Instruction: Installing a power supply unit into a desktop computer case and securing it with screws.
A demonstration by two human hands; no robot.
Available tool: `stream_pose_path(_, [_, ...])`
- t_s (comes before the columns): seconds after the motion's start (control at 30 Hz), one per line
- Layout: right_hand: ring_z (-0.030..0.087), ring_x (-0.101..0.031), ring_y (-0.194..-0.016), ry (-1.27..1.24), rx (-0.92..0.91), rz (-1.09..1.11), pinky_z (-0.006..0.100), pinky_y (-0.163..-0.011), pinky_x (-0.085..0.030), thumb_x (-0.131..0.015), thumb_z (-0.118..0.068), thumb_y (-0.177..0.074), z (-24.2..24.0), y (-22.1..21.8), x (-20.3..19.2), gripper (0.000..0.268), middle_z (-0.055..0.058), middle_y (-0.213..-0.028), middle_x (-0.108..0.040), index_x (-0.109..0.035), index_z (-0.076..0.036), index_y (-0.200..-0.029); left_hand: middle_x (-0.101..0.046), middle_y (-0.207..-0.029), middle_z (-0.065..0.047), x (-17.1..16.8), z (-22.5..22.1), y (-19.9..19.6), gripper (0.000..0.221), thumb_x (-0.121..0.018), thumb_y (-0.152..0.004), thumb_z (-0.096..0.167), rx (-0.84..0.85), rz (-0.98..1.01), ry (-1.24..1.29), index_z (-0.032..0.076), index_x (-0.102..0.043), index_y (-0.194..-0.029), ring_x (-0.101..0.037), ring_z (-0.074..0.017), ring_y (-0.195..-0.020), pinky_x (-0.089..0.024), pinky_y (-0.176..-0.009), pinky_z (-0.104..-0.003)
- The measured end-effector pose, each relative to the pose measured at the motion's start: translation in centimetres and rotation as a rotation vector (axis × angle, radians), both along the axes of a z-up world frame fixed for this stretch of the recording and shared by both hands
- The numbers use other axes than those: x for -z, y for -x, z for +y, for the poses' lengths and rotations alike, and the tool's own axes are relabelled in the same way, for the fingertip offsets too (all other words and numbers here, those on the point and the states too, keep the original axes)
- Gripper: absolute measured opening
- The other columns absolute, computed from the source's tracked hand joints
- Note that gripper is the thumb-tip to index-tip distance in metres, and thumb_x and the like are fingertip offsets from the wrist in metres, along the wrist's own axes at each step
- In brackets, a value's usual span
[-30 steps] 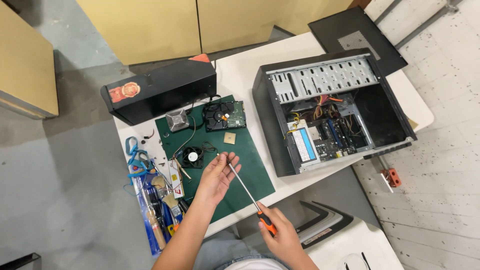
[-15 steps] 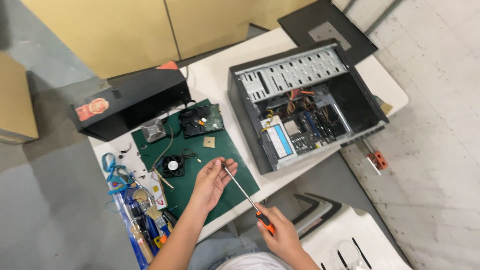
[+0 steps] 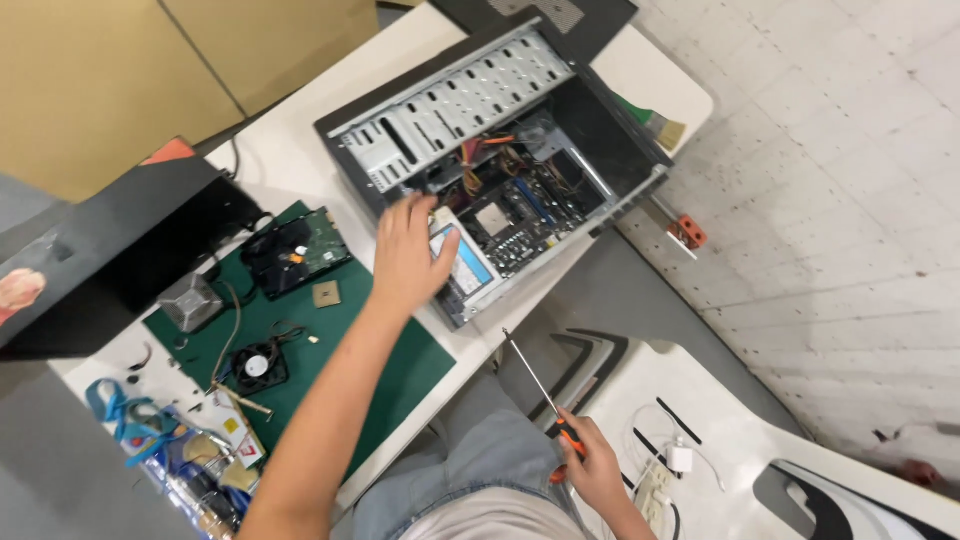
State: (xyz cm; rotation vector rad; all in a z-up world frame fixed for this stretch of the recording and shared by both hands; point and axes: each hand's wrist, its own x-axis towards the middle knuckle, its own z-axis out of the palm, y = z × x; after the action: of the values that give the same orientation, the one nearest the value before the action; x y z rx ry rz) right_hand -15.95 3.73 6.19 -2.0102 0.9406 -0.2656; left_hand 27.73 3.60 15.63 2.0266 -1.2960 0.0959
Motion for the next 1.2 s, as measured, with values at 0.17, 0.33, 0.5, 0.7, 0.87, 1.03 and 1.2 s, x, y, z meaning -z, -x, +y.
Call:
stream_pose_path(0.17, [0.023,-0.072,-0.11,0.008,0.046,0.025,0.033,-0.095,-0.053,-0.052,-0.038,-0.105,-1.5,0.3,3.0,0.051,0.007,-0.117,-0.071,-0.06,-0.015,-0.15,-0.057,-0.141,-0.024,0.3,-9.9,-4.5,0.074,-0.031,-0.106,0.075,-0.013,0.05,-0.921,0.008,-0.061,-0.099,-0.07,-0.0322,-0.082,-0.053,-0.076,-0.047])
stream_pose_path(0.33, [0.025,-0.072,-0.11,-0.071,0.044,0.087,0.033,-0.095,-0.054,-0.054,-0.034,-0.105,-2.5,-0.8,4.7,0.05,0.006,-0.12,-0.07,-0.059,-0.02,-0.152,-0.03,-0.169,-0.021,-0.7,-11.8,-5.2,0.107,-0.025,-0.093,0.091,-0.056,0.229,-1.352,0.015,-0.03,-0.168,-0.061,-0.0294,-0.133,-0.061,-0.08,-0.044])
stream_pose_path(0.5, [0.024,-0.071,-0.112,-0.117,0.044,0.145,0.035,-0.095,-0.055,-0.057,-0.028,-0.103,-3.1,-1.5,5.5,0.049,0.003,-0.122,-0.069,-0.06,-0.025,-0.151,-0.039,-0.171,-0.011,-0.4,-12.4,-6.3,0.119,-0.029,-0.086,0.096,0.148,0.304,-1.54,0.006,-0.046,-0.161,-0.05,-0.0336,-0.149,-0.052,-0.112,-0.043])
stream_pose_path(0.7, [0.022,-0.067,-0.111,-0.117,0.007,0.162,0.035,-0.096,-0.054,-0.056,-0.027,-0.104,-4.0,-2.2,6.9,0.049,0.001,-0.116,-0.069,-0.058,-0.024,-0.153,-0.036,-0.171,-0.013,-0.3,-11.6,-8.2,0.127,-0.047,-0.078,0.094,0.322,0.264,-1.536,0.001,-0.035,-0.163,-0.041,-0.0335,-0.156,-0.043,-0.122,-0.046])
stream_pose_path(0.87, [0.025,-0.069,-0.097,-0.079,-0.017,0.131,0.036,-0.09,-0.054,-0.056,-0.027,-0.104,-4.0,-2.7,7.4,0.048,0.003,-0.112,-0.067,-0.059,-0.024,-0.152,-0.031,-0.173,-0.014,0.0,-11.1,-9.1,0.121,-0.045,-0.083,0.09,0.302,0.337,-1.458,0.003,-0.03,-0.165,-0.034,-0.0343,-0.159,-0.035,-0.128,-0.048])
stream_pose_path(1.03, [0.024,-0.068,-0.092,-0.126,-0.005,0.148,0.034,-0.084,-0.054,-0.055,-0.026,-0.104,-3.4,-2.4,7.3,0.049,0.003,-0.109,-0.066,-0.057,-0.026,-0.154,-0.034,-0.173,-0.009,1.2,-11.0,-10.3,0.109,-0.043,-0.087,0.084,0.298,0.36,-1.405,0.006,-0.039,-0.163,-0.034,-0.032,-0.159,-0.032,-0.128,-0.05])
stream_pose_path(1.2, [0.021,-0.068,-0.094,-0.076,0.014,0.064,0.033,-0.086,-0.054,-0.055,-0.028,-0.104,-2.9,-2.1,7.4,0.048,0.001,-0.104,-0.066,-0.058,-0.022,-0.152,-0.034,-0.174,-0.009,1.8,-11.4,-11.1,0.101,-0.042,-0.09,0.081,0.308,0.394,-1.402,0.008,-0.046,-0.16,-0.031,-0.0314,-0.161,-0.027,-0.131,-0.052])
